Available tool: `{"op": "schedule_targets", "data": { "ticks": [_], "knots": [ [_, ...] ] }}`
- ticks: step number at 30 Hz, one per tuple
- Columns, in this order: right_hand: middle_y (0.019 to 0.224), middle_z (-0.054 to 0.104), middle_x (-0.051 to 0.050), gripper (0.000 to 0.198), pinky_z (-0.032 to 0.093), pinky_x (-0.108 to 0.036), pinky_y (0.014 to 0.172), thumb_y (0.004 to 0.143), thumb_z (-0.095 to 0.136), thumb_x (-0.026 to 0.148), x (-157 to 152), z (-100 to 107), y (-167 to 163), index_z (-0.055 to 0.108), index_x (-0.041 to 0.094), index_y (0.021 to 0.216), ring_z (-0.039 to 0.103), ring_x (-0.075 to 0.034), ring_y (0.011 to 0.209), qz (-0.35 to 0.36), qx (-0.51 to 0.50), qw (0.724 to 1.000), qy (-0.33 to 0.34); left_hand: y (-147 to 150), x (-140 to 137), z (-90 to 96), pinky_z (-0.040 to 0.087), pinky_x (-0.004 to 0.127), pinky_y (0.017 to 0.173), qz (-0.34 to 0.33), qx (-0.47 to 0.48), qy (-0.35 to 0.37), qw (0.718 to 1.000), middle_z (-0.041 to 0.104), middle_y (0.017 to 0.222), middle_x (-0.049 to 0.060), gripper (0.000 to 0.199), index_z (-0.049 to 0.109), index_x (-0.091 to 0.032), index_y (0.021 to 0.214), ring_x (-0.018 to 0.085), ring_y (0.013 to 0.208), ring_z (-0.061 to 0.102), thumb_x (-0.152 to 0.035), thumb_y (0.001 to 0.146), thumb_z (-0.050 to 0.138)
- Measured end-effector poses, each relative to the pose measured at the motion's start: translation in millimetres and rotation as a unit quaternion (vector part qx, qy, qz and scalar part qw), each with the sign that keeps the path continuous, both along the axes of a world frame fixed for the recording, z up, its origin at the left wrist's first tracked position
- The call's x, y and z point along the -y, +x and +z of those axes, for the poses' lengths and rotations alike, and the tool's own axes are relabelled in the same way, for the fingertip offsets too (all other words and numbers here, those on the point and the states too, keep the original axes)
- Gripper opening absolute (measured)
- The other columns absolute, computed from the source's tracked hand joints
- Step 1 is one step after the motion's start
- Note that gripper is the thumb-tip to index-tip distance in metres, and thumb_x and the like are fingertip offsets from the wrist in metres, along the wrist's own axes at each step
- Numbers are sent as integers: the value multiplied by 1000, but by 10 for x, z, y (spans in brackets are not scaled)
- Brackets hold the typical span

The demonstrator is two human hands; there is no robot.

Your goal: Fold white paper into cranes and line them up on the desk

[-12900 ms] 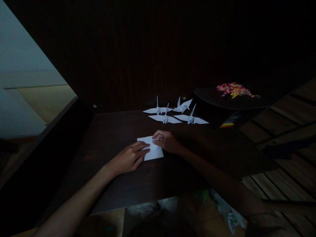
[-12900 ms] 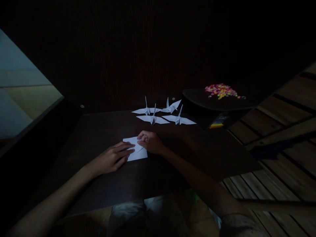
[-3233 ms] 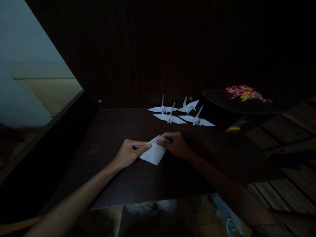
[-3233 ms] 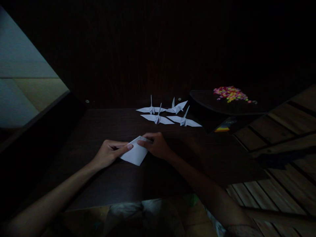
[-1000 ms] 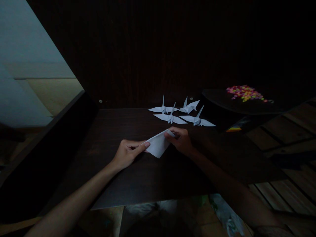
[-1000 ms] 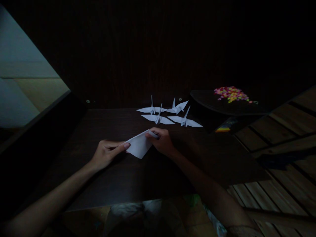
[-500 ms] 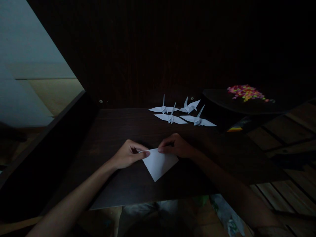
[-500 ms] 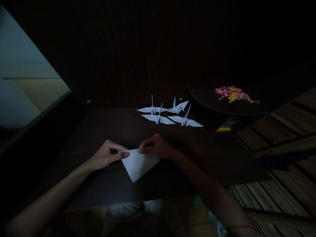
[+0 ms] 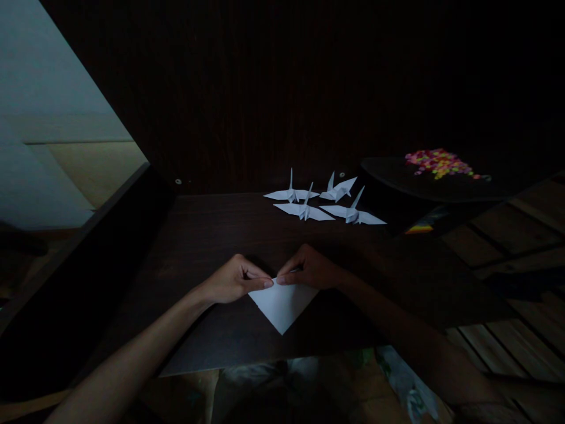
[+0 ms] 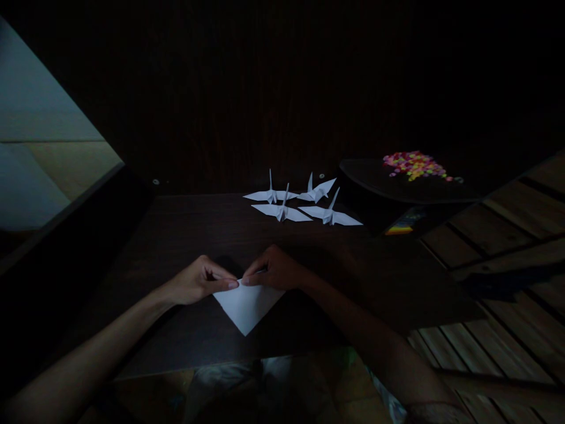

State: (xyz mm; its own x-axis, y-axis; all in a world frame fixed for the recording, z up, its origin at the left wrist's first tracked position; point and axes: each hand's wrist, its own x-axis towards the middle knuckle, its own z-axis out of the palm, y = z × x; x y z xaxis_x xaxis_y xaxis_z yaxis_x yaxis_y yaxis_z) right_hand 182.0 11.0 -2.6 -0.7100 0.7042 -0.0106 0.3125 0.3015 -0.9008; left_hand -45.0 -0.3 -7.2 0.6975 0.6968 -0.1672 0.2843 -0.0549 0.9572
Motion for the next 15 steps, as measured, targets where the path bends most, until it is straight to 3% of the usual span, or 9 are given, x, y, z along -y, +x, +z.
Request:
{"op": "schedule_targets", "data": {
  "ticks": [3,10,15],
  "knots": [
    [77,76,-5,26,44,-23,57,80,65,36,-28,-41,1,78,15,84,64,-15,62,-8,2,1000,-12,-1,-2,-24,31,21,49,4,-2,3,1000,58,58,0,34,75,-10,81,11,53,42,-41,82,60],
    [67,72,-4,34,40,-22,50,78,65,43,-89,-93,40,76,11,77,59,-13,56,-100,5,994,-34,12,-27,-49,28,20,46,40,-11,34,999,53,54,-2,33,73,-11,73,9,49,39,-40,83,60],
    [66,72,-4,25,41,-22,51,75,67,36,-78,-96,11,76,12,73,60,-14,57,-109,-3,994,-30,16,-40,-49,38,19,51,45,-3,-34,998,66,63,2,29,75,-11,77,11,55,53,-38,79,67]
  ]
}}
